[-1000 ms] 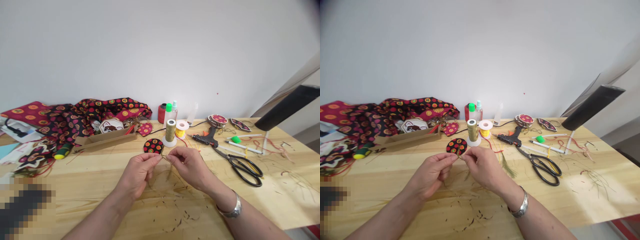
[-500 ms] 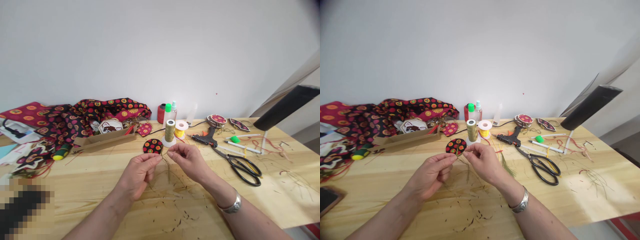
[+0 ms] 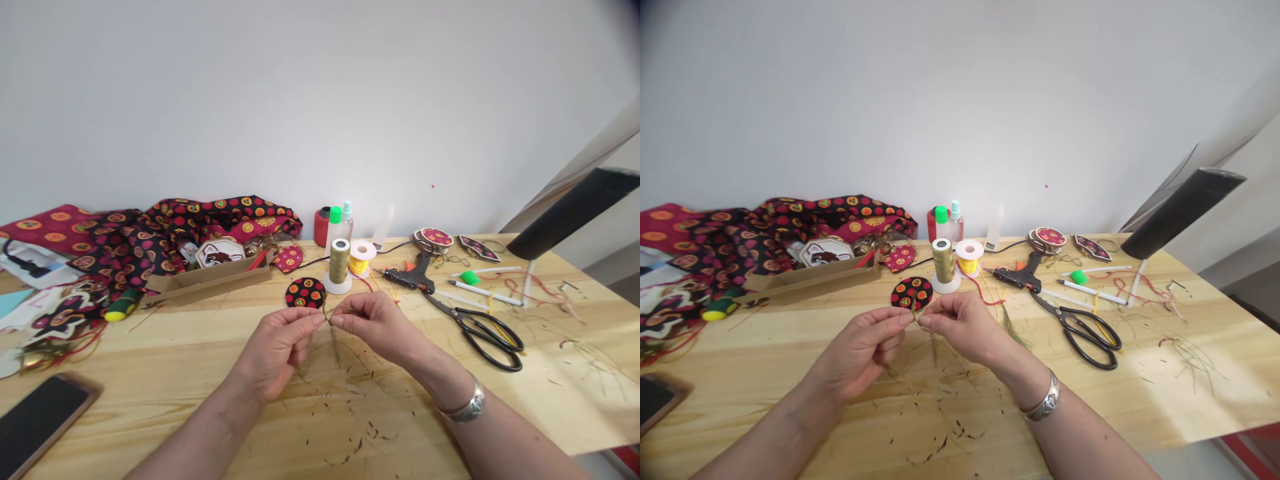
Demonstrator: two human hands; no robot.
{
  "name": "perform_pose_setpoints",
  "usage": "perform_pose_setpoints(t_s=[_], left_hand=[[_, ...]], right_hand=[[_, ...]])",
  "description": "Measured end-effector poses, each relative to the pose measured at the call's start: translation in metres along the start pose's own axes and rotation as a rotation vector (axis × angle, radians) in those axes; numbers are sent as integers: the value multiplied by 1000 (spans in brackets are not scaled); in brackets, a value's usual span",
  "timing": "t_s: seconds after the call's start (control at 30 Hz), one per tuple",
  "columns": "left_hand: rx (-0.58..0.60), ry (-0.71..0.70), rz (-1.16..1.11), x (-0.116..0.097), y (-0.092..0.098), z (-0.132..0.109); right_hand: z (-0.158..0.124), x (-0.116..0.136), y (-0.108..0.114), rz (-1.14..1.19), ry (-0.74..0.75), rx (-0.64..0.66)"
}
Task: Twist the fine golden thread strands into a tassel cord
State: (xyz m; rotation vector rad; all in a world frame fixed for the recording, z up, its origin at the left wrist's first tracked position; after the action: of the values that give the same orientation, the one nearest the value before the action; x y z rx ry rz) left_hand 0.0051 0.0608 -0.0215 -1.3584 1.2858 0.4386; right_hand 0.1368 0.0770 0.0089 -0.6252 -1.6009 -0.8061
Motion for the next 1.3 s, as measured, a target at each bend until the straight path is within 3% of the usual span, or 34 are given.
perform_pose_setpoints(t_s=[0.3, 0.53, 0.8, 1.03, 1.3], left_hand=[[-118, -85, 169, -5, 8, -2], [-198, -128, 237, -10, 9, -3], [-201, -128, 241, -10, 6, -6], [-153, -127, 131, -10, 3, -5], [-31, -81, -43, -3, -2, -3]], right_hand=[[-6, 10, -2, -168, 2, -30], [-8, 10, -6, 8, -21, 44], [-7, 5, -27, -6, -73, 161], [-7, 8, -33, -312, 22, 82], [-9, 4, -38, -542, 16, 116]])
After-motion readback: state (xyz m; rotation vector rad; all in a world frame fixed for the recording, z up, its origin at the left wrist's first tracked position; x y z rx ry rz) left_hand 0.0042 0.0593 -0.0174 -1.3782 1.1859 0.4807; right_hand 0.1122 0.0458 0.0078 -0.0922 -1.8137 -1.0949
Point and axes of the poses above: each hand's wrist, its own z-axis towards the middle knuckle, its own y-axis out of the back of the hand, x = y × z, the point moved 6 cm from there along z, towards the middle knuckle, and after that the axes turned 14 degrees about x, right-handed, at the moved point
